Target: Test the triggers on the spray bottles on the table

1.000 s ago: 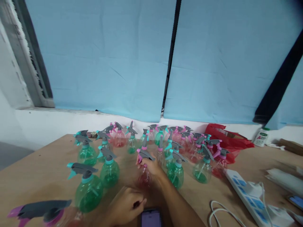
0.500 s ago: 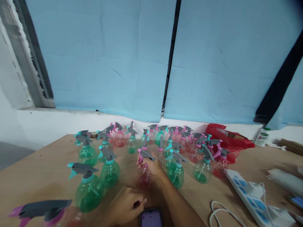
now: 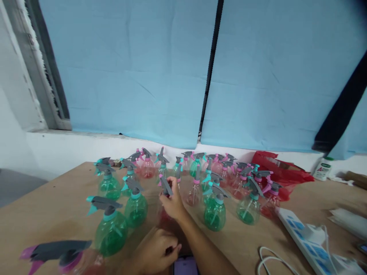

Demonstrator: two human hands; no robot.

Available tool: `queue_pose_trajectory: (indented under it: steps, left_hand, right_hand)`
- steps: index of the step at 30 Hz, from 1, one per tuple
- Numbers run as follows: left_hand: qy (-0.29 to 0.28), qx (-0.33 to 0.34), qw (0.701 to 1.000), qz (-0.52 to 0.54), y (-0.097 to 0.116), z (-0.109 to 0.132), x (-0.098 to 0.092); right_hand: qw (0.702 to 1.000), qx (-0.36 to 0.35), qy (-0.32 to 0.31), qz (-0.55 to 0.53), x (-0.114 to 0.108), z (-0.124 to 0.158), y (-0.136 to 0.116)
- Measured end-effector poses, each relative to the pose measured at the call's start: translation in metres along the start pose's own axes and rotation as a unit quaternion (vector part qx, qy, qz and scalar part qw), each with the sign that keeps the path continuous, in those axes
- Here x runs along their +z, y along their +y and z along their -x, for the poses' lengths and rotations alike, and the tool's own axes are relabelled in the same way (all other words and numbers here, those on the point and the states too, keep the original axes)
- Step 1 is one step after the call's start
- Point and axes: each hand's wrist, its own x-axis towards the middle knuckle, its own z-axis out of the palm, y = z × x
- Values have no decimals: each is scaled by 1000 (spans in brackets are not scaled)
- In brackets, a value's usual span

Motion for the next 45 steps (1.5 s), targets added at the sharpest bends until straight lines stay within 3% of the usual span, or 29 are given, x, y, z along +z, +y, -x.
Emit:
queue_pose_trajectory:
  steps: [9,14,20,24,29,32,37,40,45]
  left_hand:
    - [6,9,1000,17,-2,1,2]
    - [-15,-10,1000,10,-3,2,5]
    - [-22,-12,1000,13,0,1,2]
    - [-24,-7,1000,-1,3,-2,-5]
    - [-26,-12,1000,-10,3,-2,-9]
    - [-24,-15,1000,-15,1,-1,-7]
    - [-23,-16,999,-26,1,-1,-6]
    - [-22,-18,999,-24,4,-2,-9]
    - [-37,-21,999,-21,8,-3,-16]
  right_hand:
    - [992,-76,-28,96,29,-14,22]
    - [982,-104,32,154,35,-6,13]
    - [957,-186,133,177,10,-10,-24]
    - [956,-79,208,193,-12,-30,-24]
    - [974,45,154,159,-22,-36,8]
    - [975,55,164,136,-24,-33,18]
    - [979,73,147,117,-33,-29,12]
    - [988,98,90,73,-44,-24,7]
    - [990,119,-80,-3,-62,-16,-3]
